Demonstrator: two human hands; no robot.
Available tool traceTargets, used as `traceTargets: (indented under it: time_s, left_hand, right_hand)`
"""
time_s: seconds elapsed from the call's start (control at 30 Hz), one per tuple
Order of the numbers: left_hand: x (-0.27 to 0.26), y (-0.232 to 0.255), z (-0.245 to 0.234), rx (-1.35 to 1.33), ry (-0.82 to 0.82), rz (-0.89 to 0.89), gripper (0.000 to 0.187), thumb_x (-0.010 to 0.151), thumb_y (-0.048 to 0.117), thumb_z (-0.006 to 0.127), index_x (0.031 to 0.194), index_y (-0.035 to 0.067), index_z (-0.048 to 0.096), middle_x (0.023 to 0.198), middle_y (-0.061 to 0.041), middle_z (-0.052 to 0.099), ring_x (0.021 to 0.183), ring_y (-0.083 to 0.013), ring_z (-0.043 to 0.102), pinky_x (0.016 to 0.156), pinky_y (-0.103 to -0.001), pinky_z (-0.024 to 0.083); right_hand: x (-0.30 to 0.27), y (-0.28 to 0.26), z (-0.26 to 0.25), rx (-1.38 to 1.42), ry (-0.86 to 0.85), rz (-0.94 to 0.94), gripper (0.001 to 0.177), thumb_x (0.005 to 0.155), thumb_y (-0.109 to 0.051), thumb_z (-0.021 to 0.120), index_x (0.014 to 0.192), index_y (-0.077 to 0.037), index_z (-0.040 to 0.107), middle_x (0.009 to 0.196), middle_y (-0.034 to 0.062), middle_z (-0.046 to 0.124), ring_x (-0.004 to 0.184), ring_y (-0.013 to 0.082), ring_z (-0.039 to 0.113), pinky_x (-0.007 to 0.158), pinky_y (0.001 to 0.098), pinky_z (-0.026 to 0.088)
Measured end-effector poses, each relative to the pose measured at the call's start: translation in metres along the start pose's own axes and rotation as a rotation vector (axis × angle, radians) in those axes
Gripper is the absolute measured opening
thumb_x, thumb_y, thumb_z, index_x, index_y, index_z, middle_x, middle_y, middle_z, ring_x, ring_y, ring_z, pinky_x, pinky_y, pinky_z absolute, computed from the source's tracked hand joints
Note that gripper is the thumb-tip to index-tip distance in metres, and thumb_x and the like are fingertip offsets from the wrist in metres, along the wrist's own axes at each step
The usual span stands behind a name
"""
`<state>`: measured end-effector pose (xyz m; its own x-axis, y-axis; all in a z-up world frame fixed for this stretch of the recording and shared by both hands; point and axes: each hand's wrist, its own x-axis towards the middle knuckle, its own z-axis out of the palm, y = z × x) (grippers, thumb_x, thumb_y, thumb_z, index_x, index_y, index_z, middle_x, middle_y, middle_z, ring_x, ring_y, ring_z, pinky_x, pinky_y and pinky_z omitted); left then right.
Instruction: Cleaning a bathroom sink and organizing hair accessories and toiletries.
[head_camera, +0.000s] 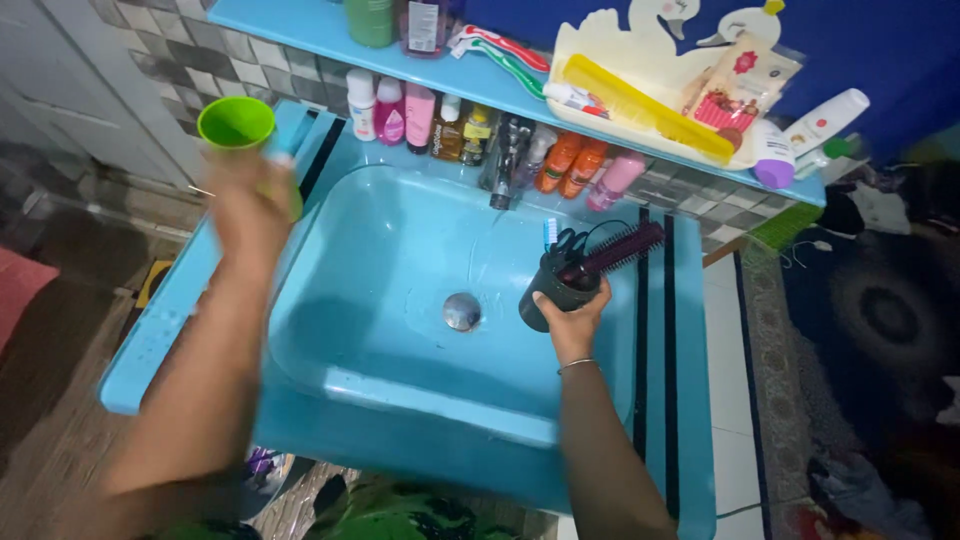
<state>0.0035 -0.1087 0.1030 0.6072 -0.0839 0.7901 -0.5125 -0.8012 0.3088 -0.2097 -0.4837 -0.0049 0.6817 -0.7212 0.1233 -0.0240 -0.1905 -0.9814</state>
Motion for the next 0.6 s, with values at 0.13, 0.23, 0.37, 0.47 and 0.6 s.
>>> traceTargets:
  time_s: [0.13,0.23,0.37,0.47,0.6]
  left_hand:
    - [-0.137,0.025,0.178,-0.583,-0.591,-0.456,0.02,0.103,0.017,0.059,0.116,0.01,0.072,0.102,-0.015,0.072,0.09,-0.0295,0.064,0.079,-0.044,0.053]
    - [-0.201,0.067,0.291,-1.137,-0.735,-0.836,0.023,0.094,0.012,0.067,0.116,0.013,0.072,0.099,-0.003,0.073,0.081,-0.0126,0.064,0.076,-0.032,0.056]
    - [-0.197,0.12,0.323,-1.01,-0.689,-0.75,0.018,0.093,0.012,0.072,0.109,0.01,0.08,0.085,0.001,0.067,0.076,-0.0091,0.056,0.071,-0.028,0.048]
    - [-0.184,0.126,0.342,-0.811,-0.684,-0.518,0.014,0.088,0.013,0.073,0.1,0.01,0.079,0.072,0.003,0.066,0.067,-0.0088,0.06,0.066,-0.029,0.049]
    - [-0.178,0.126,0.364,-0.765,-0.535,-0.52,0.021,0.086,0.013,0.08,0.082,-0.001,0.064,0.067,-0.003,0.055,0.064,-0.0132,0.049,0.064,-0.032,0.048]
  right_hand:
    - [-0.002,0.0,-0.002,-0.002,0.012,0.018,0.108,0.067,-0.01,0.09,0.15,-0.006,0.02,0.135,0.0155,0.054,0.122,0.0262,0.06,0.106,0.0389,0.052]
    - [-0.004,0.0,-0.001,-0.015,0.03,-0.055,0.105,0.069,-0.009,0.091,0.149,-0.005,0.024,0.135,0.0161,0.055,0.122,0.0266,0.059,0.105,0.039,0.051]
    - [0.003,0.01,-0.002,0.016,0.053,-0.074,0.106,0.066,-0.009,0.091,0.149,-0.005,0.026,0.134,0.0154,0.055,0.122,0.026,0.059,0.105,0.0386,0.051]
    - [0.003,0.012,-0.002,0.01,0.041,0.01,0.109,0.064,-0.011,0.091,0.149,-0.006,0.021,0.133,0.014,0.055,0.12,0.025,0.061,0.103,0.0382,0.054]
    - [0.001,0.008,0.0,-0.015,0.039,-0.073,0.106,0.066,-0.01,0.092,0.149,-0.006,0.026,0.136,0.0166,0.055,0.123,0.0278,0.06,0.105,0.0404,0.051]
